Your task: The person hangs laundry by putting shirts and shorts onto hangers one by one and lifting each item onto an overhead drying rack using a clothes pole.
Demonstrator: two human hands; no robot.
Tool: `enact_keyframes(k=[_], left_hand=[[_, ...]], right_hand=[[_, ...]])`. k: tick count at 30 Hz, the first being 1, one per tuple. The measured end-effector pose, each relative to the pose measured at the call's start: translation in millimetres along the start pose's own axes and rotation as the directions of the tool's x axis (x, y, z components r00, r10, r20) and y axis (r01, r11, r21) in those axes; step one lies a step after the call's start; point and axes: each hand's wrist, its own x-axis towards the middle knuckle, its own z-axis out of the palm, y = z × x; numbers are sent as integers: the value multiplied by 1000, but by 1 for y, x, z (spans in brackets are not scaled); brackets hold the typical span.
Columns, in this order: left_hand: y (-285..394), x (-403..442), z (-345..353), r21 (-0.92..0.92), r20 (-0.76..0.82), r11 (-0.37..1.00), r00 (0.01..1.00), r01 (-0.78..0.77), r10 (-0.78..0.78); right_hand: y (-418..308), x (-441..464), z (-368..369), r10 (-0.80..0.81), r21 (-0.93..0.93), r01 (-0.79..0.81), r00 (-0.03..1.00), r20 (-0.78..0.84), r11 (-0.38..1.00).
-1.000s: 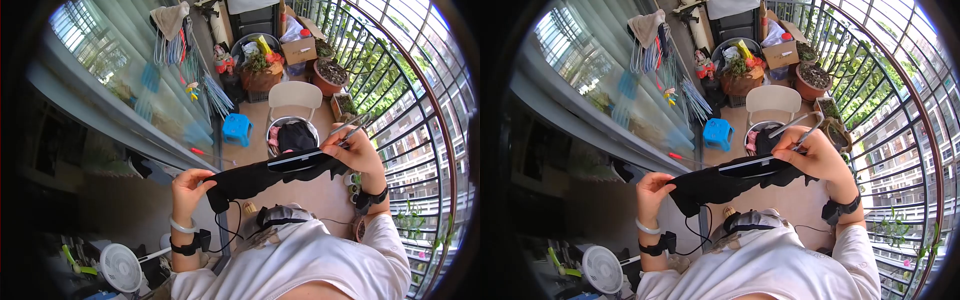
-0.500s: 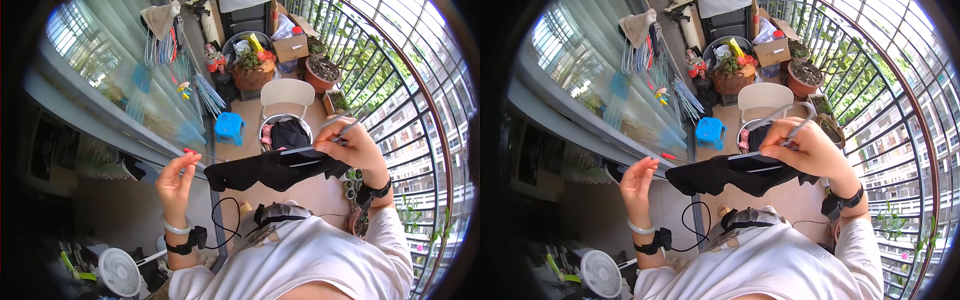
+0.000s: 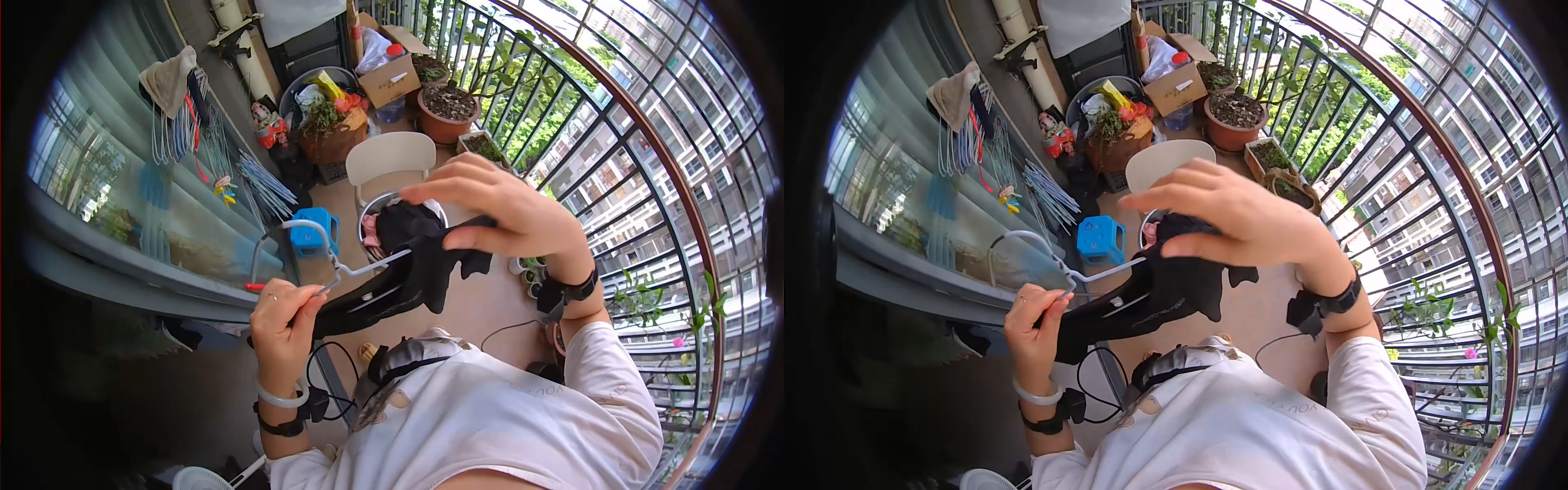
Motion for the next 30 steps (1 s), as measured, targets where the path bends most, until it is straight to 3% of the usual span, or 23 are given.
enact_keyframes(k=[2,3,5,6,8,10,18,22,25,26,27,28,29,30], left_hand=[[-2,3,-13,34,-9,996,997,-77,77],[1,4,-17,39,-14,998,999,-50,50],[7,8,-24,37,-13,999,999,-32,32],[9,10,-27,65,-11,997,999,-53,53],[10,13,-32,92,-3,992,997,-83,83],[10,14,-34,150,-11,983,994,-103,106],[1,-1,-47,142,10,987,998,-69,69],[0,-9,-54,142,41,986,996,-87,82],[-4,-15,-58,162,26,983,997,-81,78],[-5,-17,-61,176,18,981,997,-79,77],[-4,-18,-64,180,15,981,997,-78,77],[-3,-19,-67,188,18,976,994,-108,106],[-2,-20,-69,195,20,971,991,-136,134],[-1,-21,-70,194,15,972,991,-131,131]], right_hand=[[31,-34,-15,169,17,-169,983,-70,986],[39,-50,-16,173,13,-172,982,-77,985],[55,-76,-14,338,18,-339,940,42,941],[59,-86,-2,369,70,-368,930,10,927],[54,-94,19,429,-23,-429,904,-6,903],[59,-105,48,525,314,-455,830,-191,833],[54,-102,85,451,371,-321,821,-350,871],[54,-97,100,573,372,-458,757,-313,808],[57,-89,95,363,309,-239,816,-449,920],[57,-89,91,360,311,-235,818,-449,921],[58,-91,86,447,600,-130,792,-416,789],[59,-94,82,520,821,-9,777,-353,571],[58,-98,79,578,905,-4,771,-268,425],[58,-100,76,576,905,-8,774,-263,425]])
